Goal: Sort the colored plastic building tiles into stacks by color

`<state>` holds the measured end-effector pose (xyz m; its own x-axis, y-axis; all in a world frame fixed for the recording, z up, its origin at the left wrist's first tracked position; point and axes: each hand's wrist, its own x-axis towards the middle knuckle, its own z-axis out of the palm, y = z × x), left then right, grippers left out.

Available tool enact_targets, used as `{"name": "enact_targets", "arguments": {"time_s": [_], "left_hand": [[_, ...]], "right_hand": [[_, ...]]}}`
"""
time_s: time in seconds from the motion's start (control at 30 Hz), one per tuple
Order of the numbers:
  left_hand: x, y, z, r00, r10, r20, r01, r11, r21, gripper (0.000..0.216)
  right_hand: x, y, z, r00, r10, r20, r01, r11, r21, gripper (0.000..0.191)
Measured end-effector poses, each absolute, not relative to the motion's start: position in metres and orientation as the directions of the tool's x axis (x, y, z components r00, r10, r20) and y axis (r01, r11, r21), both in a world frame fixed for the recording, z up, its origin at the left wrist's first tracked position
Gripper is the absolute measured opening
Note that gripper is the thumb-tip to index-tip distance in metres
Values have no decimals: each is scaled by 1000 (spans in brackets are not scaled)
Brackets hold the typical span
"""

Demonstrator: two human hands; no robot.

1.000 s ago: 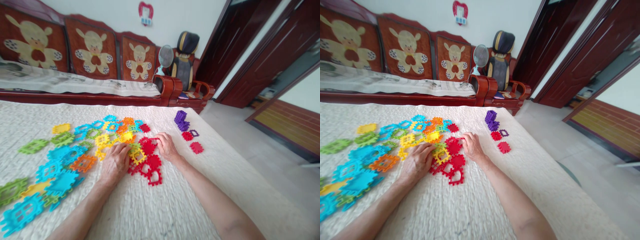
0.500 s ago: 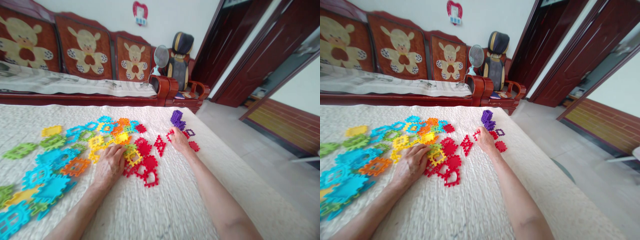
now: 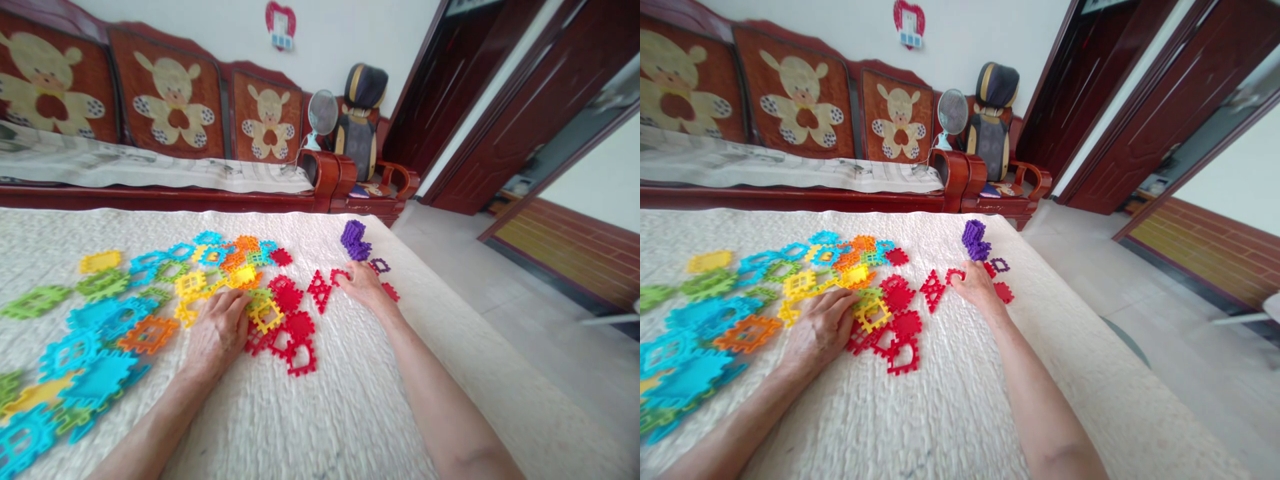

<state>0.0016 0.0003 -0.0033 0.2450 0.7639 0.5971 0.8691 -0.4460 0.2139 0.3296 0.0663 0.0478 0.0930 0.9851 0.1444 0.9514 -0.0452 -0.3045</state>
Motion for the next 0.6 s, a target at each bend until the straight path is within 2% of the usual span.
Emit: {"name": "enact_targets", "arguments": {"time_s": [0.13, 0.2, 0.33, 0.43, 0.6], "left_hand": [[1, 1, -3, 251, 765, 593, 866, -452, 216, 27], [0, 1, -4, 250, 765, 594, 867, -450, 215, 27], [-1, 1, -7, 249, 756, 606, 868, -451, 206, 27], [-2, 2, -8, 253, 748, 614, 862, -463, 208, 28], [-2, 2, -8, 255, 746, 615, 857, -469, 214, 28]], "right_hand": [[312, 57, 57, 157, 986, 65, 969, -141, -204, 55], [306, 56, 58, 167, 985, 44, 967, -155, -203, 58], [302, 58, 57, 170, 985, 19, 960, -161, -230, 50], [309, 60, 62, 152, 986, 67, 954, -128, -273, 45], [352, 68, 78, 225, 942, 250, 936, -137, -325, 43]]}}
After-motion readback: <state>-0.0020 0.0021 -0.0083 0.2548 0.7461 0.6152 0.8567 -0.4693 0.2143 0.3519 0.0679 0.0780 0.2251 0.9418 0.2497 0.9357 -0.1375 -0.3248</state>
